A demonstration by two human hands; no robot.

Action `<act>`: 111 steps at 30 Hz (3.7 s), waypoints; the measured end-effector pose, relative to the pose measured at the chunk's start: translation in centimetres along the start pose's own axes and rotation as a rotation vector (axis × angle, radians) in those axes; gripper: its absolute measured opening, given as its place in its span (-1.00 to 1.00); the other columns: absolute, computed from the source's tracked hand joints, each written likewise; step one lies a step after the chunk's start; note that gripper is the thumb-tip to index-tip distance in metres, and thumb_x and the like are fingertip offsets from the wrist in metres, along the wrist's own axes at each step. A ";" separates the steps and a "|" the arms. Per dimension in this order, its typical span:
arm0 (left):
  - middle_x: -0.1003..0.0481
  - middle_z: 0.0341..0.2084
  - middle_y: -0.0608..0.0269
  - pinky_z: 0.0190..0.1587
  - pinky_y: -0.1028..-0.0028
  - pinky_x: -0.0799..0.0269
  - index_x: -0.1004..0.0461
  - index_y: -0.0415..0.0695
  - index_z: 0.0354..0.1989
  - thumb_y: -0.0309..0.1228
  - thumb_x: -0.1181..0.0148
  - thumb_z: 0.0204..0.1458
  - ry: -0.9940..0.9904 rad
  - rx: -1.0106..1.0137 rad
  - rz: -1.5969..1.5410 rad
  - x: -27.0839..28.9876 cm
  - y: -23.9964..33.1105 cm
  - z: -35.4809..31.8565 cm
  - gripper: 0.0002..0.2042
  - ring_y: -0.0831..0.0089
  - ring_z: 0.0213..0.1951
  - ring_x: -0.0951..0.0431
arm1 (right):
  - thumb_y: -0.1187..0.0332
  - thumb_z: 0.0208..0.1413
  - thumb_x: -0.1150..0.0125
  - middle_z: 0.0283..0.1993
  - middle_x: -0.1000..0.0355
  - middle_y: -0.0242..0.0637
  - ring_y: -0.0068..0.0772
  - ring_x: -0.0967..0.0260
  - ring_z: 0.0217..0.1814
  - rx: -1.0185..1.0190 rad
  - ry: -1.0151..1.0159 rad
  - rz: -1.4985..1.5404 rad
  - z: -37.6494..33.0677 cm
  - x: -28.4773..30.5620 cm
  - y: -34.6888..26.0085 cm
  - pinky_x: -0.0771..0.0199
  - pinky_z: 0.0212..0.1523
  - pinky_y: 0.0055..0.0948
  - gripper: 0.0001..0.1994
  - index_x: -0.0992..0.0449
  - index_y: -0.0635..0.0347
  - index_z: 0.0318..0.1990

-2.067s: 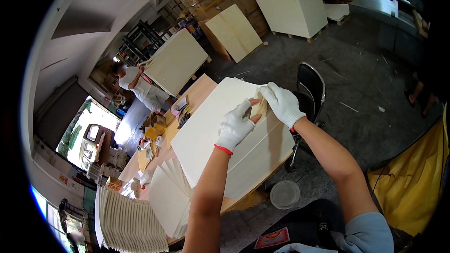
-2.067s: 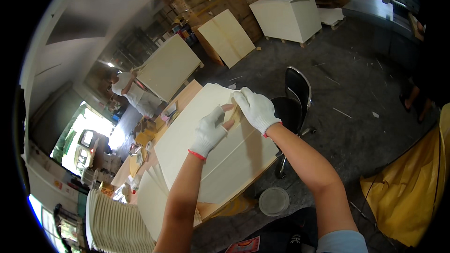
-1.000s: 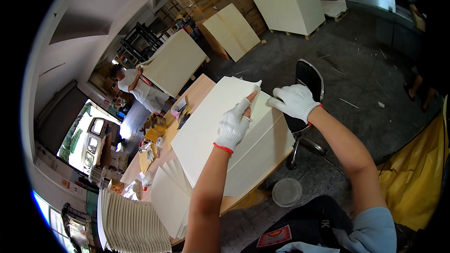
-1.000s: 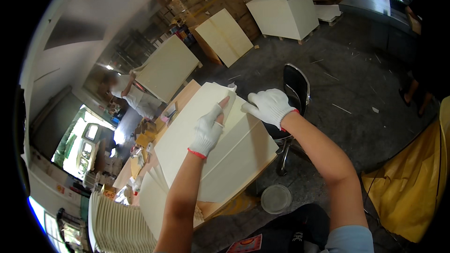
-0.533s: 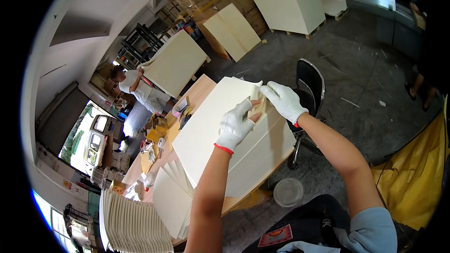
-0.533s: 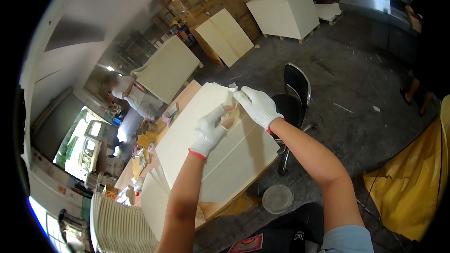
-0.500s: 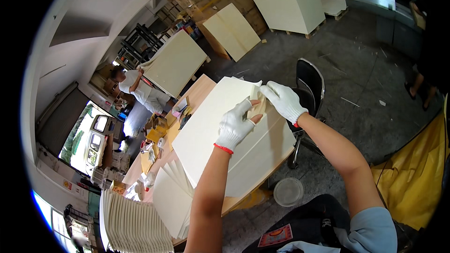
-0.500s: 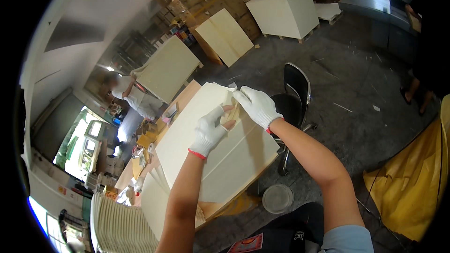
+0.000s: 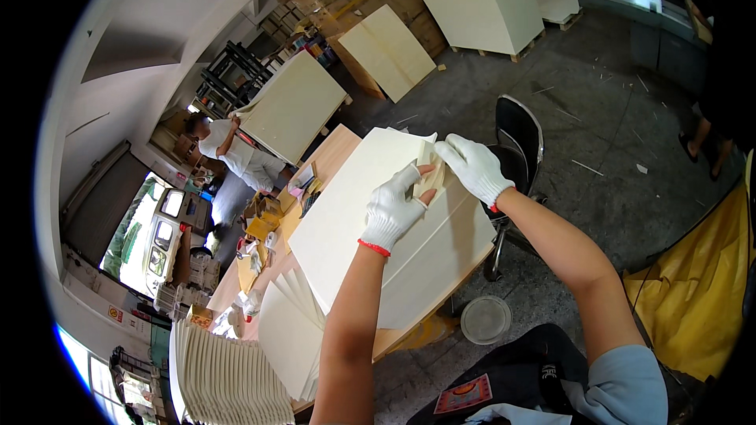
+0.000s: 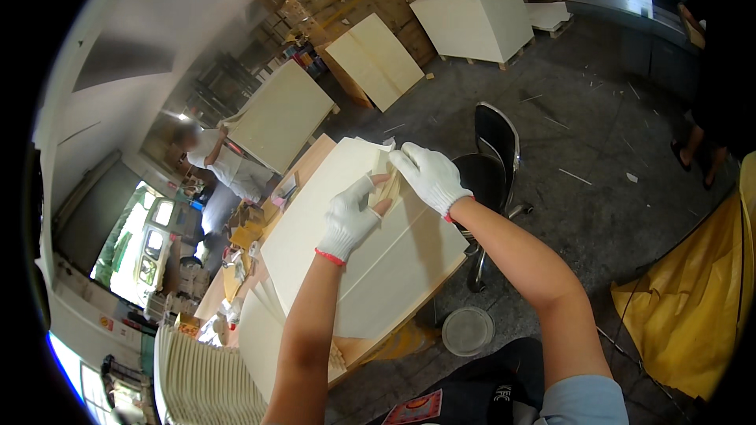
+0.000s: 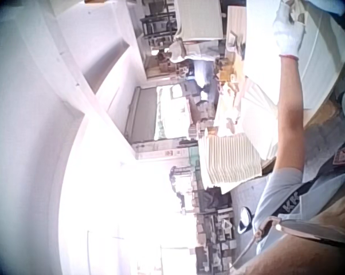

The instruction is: The person picks up stacks of white rectangular panels from a table and places them onto a growing pile. They repeatedly lift, align, and stack the panels while wearing white gloves. Another person is visible in the background moving furniture.

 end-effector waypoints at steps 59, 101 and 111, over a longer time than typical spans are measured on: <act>-0.65 0.04 0.04 0.14 0.28 -0.51 -0.57 -0.07 0.22 -0.34 -0.42 0.09 -0.071 0.124 -0.150 -0.3 -1.1 0.4 -0.52 0.19 0.07 -0.66 | -0.14 0.42 0.10 -0.30 -0.53 0.08 0.26 -0.48 -0.15 -0.087 -0.037 0.068 -0.3 -0.2 0.1 -0.38 -0.12 0.05 -0.47 -0.48 0.19 -0.25; -0.67 -0.26 0.12 -0.13 0.29 -0.57 -0.61 0.07 0.11 -0.26 -0.40 0.12 -0.019 -0.002 0.069 -0.3 0.2 0.4 -0.64 0.25 -0.30 -0.71 | -0.14 0.43 0.10 -0.26 -0.59 0.10 0.25 -0.54 -0.14 -0.061 0.020 -0.027 -0.5 -0.9 1.1 -0.42 -0.14 0.14 -0.52 -0.47 0.13 -0.12; -0.66 -0.23 0.03 -0.05 0.24 -0.56 -0.62 0.04 0.13 -0.38 -0.08 0.30 0.020 -0.012 0.014 0.3 1.3 -0.1 -0.70 0.14 -0.18 -0.69 | -0.12 0.37 -0.02 -0.29 -0.60 -0.08 0.05 -0.58 -0.21 0.150 -0.192 -0.520 -1.0 1.6 0.1 -0.50 -0.20 -0.03 -0.56 -0.53 0.09 -0.24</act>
Point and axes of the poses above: each hand's wrist, its own z-axis towards the middle knuckle, its own x-axis out of the back of the hand, y = z × x, the point moved 8 cm from there along z, towards the middle knuckle
